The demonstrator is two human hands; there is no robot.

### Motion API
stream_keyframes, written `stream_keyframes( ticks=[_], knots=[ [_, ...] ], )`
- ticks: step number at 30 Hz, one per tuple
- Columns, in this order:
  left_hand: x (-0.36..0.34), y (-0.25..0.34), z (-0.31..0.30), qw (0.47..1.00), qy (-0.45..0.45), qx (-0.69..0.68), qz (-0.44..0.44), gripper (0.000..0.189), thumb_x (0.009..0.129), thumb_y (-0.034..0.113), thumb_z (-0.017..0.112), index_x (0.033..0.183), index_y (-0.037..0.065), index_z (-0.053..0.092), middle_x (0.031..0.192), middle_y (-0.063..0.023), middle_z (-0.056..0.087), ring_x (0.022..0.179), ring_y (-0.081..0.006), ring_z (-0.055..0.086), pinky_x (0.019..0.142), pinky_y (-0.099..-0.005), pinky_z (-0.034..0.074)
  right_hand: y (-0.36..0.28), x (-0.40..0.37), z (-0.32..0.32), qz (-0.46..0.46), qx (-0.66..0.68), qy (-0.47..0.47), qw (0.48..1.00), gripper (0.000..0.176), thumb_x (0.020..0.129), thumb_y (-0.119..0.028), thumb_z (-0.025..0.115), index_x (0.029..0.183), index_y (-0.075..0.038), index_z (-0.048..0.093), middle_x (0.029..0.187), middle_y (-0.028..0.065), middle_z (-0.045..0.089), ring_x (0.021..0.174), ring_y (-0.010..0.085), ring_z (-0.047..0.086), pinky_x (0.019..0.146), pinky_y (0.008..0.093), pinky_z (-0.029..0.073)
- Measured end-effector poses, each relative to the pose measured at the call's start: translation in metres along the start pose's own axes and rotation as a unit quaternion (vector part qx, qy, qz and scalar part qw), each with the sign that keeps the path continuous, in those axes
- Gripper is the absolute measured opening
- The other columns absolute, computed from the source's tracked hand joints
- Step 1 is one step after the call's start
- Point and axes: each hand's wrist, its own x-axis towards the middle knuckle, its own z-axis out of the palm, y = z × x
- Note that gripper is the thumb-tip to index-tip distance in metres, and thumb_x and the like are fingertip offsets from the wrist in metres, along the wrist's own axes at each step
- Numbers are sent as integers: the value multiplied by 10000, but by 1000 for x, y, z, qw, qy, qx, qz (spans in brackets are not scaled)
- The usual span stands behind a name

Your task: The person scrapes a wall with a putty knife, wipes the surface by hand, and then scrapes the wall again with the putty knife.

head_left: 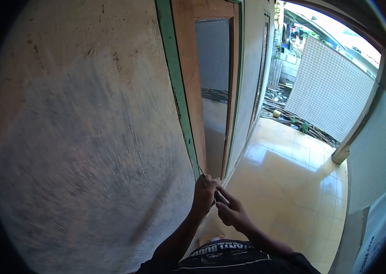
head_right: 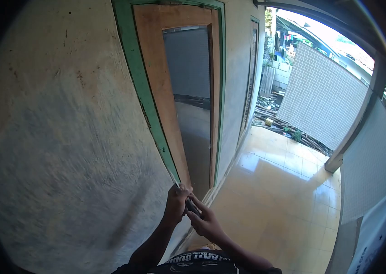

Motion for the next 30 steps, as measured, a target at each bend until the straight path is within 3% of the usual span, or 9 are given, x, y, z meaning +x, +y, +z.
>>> stream_keyframes(
  ticks=[2,5,7,12,15,18,24,26,30],
  knots=[
    [-6,-7,3,1000,4,-13,-5,154,830,61,557,740,114,444,651,0,481,549,-67,459,493,-222,370,12,-5,1,14,35,-1,999,537,929,-107,526,1420,-50,316,827,-5,567,694,54,517,583,228,427],
    [-7,0,-2,999,17,9,32,116,813,26,519,780,104,439,658,-23,506,552,-86,479,503,-226,387,15,-2,8,-113,-105,52,987,509,891,-81,570,1375,-70,412,781,34,606,645,126,580,569,279,459],
    [-13,26,3,998,-5,-60,28,109,792,12,491,818,95,426,659,-48,516,550,-106,495,510,-232,405,0,-2,17,-296,-358,116,878,466,832,-23,607,1288,-66,524,791,122,628,657,209,622,603,311,480],
    [-26,92,11,985,-54,-108,121,272,657,-50,393,904,64,383,645,-102,498,512,-159,514,457,-242,399,-47,-4,51,-355,-440,120,816,477,718,-55,727,1179,-111,620,632,69,537,501,159,548,469,314,459],
    [-30,134,17,978,-52,-96,178,268,661,-6,377,924,47,365,585,-98,458,431,-150,464,420,-222,379,-78,1,67,-394,-458,74,794,538,675,11,731,1193,-50,599,650,98,567,529,179,583,500,296,457],
    [-29,163,18,964,-55,-73,248,264,671,13,341,933,37,344,536,-127,465,386,-120,406,391,-224,400,-95,9,82,-441,-455,75,770,513,686,-87,760,1179,-106,620,620,48,519,486,123,509,442,283,438],
    [-10,196,13,945,-127,-96,286,233,696,6,342,927,37,349,553,-120,487,374,-97,380,372,-211,368,-120,27,105,-508,-465,112,717,470,725,-182,761,1177,-161,631,592,-10,457,458,66,425,389,256,410],
    [-5,209,18,934,-156,-107,303,204,706,-8,338,908,18,357,566,-116,500,386,-93,411,387,-192,364,-135,26,111,-514,-471,120,707,475,698,-53,758,1156,-74,635,588,56,500,449,126,498,437,292,424],
    [-12,205,20,934,-159,-149,283,201,699,-11,335,896,17,358,567,-120,494,396,-102,422,396,-204,387,-137,18,108,-502,-476,107,714,470,705,-53,756,1158,-85,637,580,54,495,443,127,495,432,294,420]
  ],
)
